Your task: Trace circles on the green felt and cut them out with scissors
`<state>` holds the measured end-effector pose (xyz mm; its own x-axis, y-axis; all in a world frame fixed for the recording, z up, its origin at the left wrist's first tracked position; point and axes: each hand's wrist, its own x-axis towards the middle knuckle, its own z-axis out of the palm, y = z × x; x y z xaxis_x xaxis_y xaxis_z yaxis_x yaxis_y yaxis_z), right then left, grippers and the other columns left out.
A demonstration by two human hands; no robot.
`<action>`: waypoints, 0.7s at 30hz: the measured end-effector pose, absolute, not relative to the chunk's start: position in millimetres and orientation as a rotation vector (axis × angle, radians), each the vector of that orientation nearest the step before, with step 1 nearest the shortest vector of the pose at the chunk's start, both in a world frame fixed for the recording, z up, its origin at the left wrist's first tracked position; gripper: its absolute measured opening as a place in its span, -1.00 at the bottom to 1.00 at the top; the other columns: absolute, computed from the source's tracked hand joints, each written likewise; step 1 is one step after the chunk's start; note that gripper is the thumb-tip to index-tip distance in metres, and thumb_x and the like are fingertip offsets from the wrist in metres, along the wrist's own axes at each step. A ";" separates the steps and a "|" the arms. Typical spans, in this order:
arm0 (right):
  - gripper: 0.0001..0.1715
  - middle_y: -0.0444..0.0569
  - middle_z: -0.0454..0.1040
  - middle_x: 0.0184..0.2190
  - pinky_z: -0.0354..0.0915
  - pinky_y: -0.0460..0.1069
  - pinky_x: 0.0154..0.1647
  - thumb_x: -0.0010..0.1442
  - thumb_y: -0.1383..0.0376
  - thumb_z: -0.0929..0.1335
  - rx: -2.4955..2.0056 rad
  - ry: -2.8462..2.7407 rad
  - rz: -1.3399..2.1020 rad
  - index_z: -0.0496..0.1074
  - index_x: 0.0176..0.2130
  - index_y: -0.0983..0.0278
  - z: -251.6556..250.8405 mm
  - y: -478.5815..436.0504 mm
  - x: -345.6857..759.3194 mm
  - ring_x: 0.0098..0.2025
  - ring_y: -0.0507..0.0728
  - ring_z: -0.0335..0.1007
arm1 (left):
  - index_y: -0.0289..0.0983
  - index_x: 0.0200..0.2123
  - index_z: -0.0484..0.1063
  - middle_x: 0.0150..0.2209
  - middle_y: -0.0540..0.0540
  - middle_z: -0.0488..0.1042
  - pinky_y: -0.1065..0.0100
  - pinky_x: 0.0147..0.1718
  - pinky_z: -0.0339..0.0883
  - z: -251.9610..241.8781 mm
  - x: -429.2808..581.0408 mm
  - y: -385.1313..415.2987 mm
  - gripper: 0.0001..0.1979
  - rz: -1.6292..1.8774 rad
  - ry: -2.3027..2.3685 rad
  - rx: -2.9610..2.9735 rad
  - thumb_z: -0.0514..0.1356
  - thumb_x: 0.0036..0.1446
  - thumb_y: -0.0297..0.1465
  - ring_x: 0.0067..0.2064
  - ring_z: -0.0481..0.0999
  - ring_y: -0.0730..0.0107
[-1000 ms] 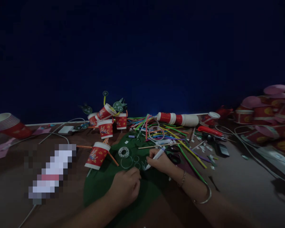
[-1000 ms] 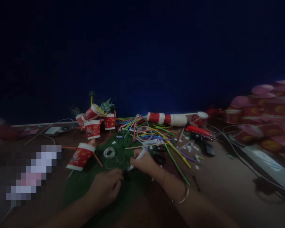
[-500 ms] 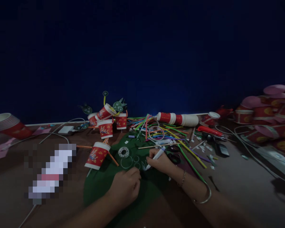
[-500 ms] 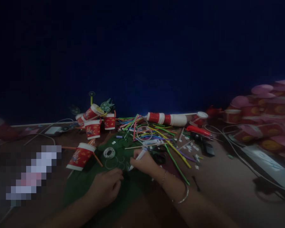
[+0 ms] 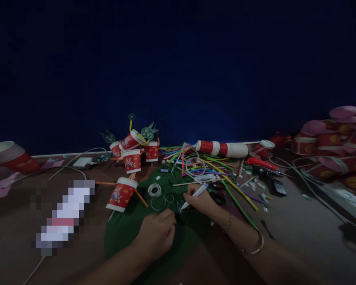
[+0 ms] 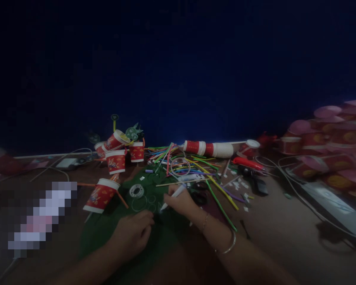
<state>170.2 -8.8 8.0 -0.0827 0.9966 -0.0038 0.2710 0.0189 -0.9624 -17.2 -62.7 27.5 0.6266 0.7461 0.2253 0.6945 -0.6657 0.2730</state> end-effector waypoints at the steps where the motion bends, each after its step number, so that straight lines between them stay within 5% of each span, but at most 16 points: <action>1: -0.74 -0.26 0.13 -0.76 0.04 -0.14 -0.71 -0.12 0.24 0.29 -1.372 -1.417 1.154 0.10 -0.67 0.22 8.1 -7.6 171.6 -0.69 -0.02 0.17 | -0.24 -0.41 0.39 -0.35 -0.02 0.50 0.41 -0.47 0.30 27.4 -17.4 -62.4 -0.77 0.491 1.198 2.688 -0.02 -0.02 -0.58 -0.41 0.50 0.41; 21: -0.76 -0.29 0.09 -0.78 -0.02 -0.17 -0.76 -0.17 0.35 0.26 -1.420 -1.524 1.074 0.05 -0.70 0.22 8.8 -6.9 177.3 -0.75 -0.05 0.15 | -0.23 -0.43 0.40 -0.33 -0.02 0.52 0.42 -0.46 0.32 26.4 -18.1 -61.4 -0.77 0.529 1.200 2.701 -0.01 -0.04 -0.58 -0.41 0.51 0.41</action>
